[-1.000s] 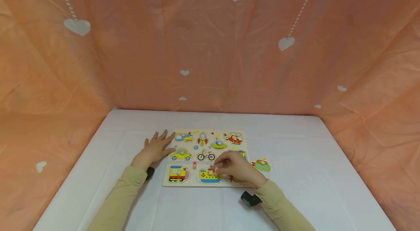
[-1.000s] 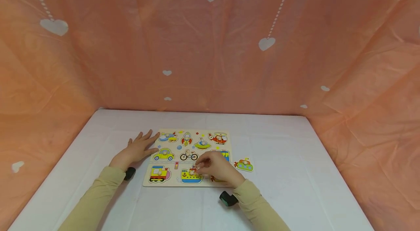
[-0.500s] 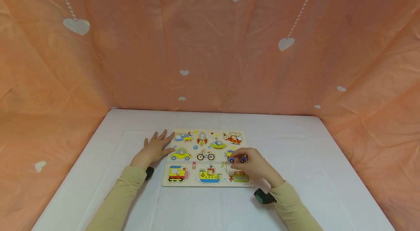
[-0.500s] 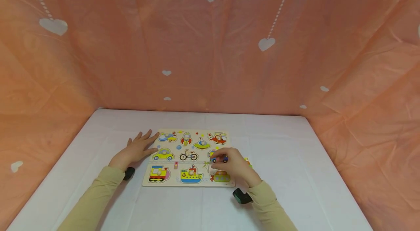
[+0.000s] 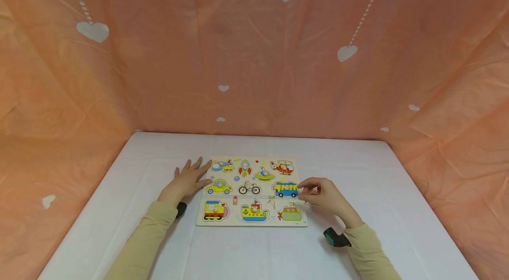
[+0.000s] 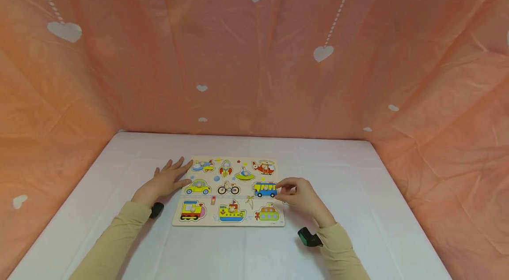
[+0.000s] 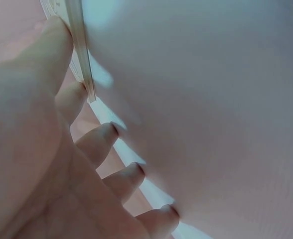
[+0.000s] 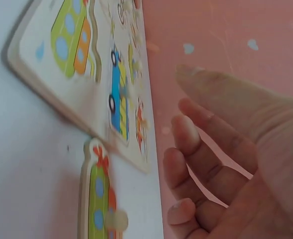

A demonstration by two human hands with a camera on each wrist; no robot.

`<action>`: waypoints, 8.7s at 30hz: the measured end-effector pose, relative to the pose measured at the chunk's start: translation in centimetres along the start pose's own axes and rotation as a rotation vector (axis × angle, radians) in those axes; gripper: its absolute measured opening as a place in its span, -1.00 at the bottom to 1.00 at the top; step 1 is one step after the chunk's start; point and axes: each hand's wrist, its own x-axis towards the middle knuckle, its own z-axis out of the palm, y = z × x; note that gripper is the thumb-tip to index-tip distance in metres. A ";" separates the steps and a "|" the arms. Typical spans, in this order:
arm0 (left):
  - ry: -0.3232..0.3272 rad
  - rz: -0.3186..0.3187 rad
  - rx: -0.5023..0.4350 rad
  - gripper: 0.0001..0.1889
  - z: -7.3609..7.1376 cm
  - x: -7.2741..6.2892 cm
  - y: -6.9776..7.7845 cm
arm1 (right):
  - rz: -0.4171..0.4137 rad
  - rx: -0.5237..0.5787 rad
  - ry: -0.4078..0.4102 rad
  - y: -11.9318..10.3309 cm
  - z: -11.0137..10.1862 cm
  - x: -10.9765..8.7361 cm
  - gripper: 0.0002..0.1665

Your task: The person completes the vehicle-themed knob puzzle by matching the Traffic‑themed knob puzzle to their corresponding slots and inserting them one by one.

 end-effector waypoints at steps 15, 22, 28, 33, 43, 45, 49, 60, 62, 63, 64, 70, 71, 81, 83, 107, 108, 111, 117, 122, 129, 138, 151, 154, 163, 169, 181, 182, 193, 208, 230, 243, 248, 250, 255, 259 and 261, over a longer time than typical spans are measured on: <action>0.001 -0.002 0.006 -0.25 0.2 0.2 -0.2 | 0.105 -0.044 0.094 2.6 -1.9 -1.6 -0.71; 0.003 -0.007 0.003 -0.25 0.2 0.2 -0.2 | 0.140 -0.030 0.095 3.5 -2.6 -2.2 -0.68; -0.001 -0.005 0.006 -0.25 0.2 0.2 -0.2 | 0.142 0.021 0.080 3.8 -2.8 -2.5 -0.66; 0.003 -0.006 0.004 -0.26 0.1 0.2 -0.2 | 0.139 0.059 0.063 4.1 -2.7 -2.6 -0.67; -0.004 -0.019 0.008 -0.25 0.1 0.2 0.0 | 0.151 0.013 0.037 5.1 -2.3 -2.3 -0.76; -0.001 -0.018 0.013 -0.25 0.1 0.2 0.0 | 0.154 0.015 0.033 5.1 -2.3 -2.3 -0.78; -0.002 -0.023 0.008 -0.25 0.2 0.2 0.0 | 0.164 0.017 0.031 5.0 -2.2 -2.2 -0.79; -0.014 -0.024 -0.003 -0.24 0.1 0.1 0.0 | 0.186 -0.027 0.043 4.9 -1.9 -1.9 -0.84; -0.012 -0.020 -0.001 -0.25 0.1 0.1 0.1 | 0.185 -0.034 0.045 4.8 -1.9 -1.9 -0.85; -0.010 -0.019 0.000 -0.25 0.0 0.1 0.1 | 0.184 -0.038 0.047 4.8 -1.9 -1.9 -0.85; -0.011 -0.021 -0.001 -0.25 0.0 0.1 0.1 | 0.183 -0.042 0.049 4.8 -1.9 -1.9 -0.85; -0.006 -0.019 0.003 -0.26 0.0 0.1 0.1 | 0.188 -0.040 0.058 4.7 -1.9 -1.9 -0.87; -0.005 -0.019 0.005 -0.26 0.0 0.1 0.0 | 0.189 -0.038 0.058 4.6 -1.9 -1.9 -0.87; -0.004 -0.017 0.009 -0.25 0.1 0.2 0.0 | 0.195 -0.036 0.059 4.6 -1.8 -1.9 -0.86; -0.005 -0.016 0.009 -0.25 0.1 0.2 0.0 | 0.195 -0.032 0.057 4.6 -1.8 -2.0 -0.86; -0.009 -0.028 0.005 -0.24 0.0 0.2 -0.2 | 0.210 -0.032 0.065 3.9 -1.9 -2.0 -0.83; -0.009 -0.028 0.007 -0.24 0.0 0.2 -0.3 | 0.209 -0.039 0.065 3.7 -1.9 -2.0 -0.83; -0.008 -0.027 0.003 -0.24 0.0 0.2 -0.3 | 0.194 -0.051 0.061 3.3 -1.7 -1.8 -0.83; -0.008 -0.027 0.001 -0.25 0.0 0.1 -0.2 | 0.163 -0.059 0.049 2.3 -0.9 -1.7 -0.84; -0.004 -0.025 0.009 -0.25 0.1 0.0 -0.2 | 0.138 -0.052 0.024 1.5 -0.2 -1.7 -0.87; -0.003 -0.025 0.012 -0.24 0.1 0.0 -0.1 | 0.127 -0.041 -0.020 0.7 0.8 -1.6 -0.89; -0.007 -0.029 0.010 -0.24 0.0 0.1 0.0 | 0.107 0.000 -0.057 0.1 1.7 -1.6 -0.88; -0.006 -0.025 0.010 -0.25 0.1 0.2 0.0 | 0.076 0.086 -0.095 -0.4 2.7 -1.6 -0.85; -0.004 -0.022 0.010 -0.25 0.1 0.3 0.0 | 0.077 0.099 -0.104 -0.5 2.8 -1.6 -0.85; -0.004 -0.028 0.005 -0.25 0.1 0.2 0.0 | 0.050 0.055 -0.113 -0.7 3.3 -1.6 -0.88; -0.005 -0.026 0.006 -0.25 0.1 0.1 0.1 | 0.047 0.075 -0.109 0.0 3.6 -1.5 -0.88; -0.001 -0.027 -0.002 -0.22 0.1 0.1 0.3 | 0.051 0.061 -0.105 0.1 3.7 -1.4 -0.88; -0.003 -0.028 -0.001 -0.22 0.1 0.1 0.3 | 0.052 0.057 -0.106 0.1 3.7 -1.4 -0.88; -0.009 -0.038 0.005 -0.23 0.0 0.1 0.3 | 0.064 0.068 -0.126 0.2 3.6 -1.4 -0.88; -0.012 -0.030 -0.007 -0.21 0.0 -0.2 0.1 | 0.065 -0.025 -0.074 0.4 1.5 -1.7 -0.88; 0.011 -0.041 0.035 -0.36 -2.5 -1.6 -1.8 | 0.112 -0.407 -0.022 2.1 -4.7 -0.6 -0.36; 0.075 -0.053 -0.004 -0.30 -3.8 -3.3 -3.5 | 0.096 -0.606 0.003 2.0 -4.0 2.6 -0.14; 0.094 -0.019 -0.027 -0.29 -3.6 -3.6 -3.5 | 0.109 -0.625 -0.007 1.9 -3.3 3.3 -0.13; 0.099 -0.016 -0.019 -0.30 -3.6 -3.5 -3.3 | 0.143 -0.614 -0.015 1.8 -3.1 3.4 -0.13; 0.107 -0.015 -0.010 -0.32 -3.7 -3.1 -2.6 | 0.190 -0.600 -0.019 1.4 -3.3 3.7 -0.12; 0.131 0.011 0.001 -0.32 -3.5 -2.9 -2.5 | 0.190 -0.605 -0.025 1.4 -3.4 3.9 -0.11; 0.143 0.021 0.000 -0.31 -3.5 -2.9 -2.5 | 0.187 -0.608 -0.027 1.5 -3.4 4.0 -0.10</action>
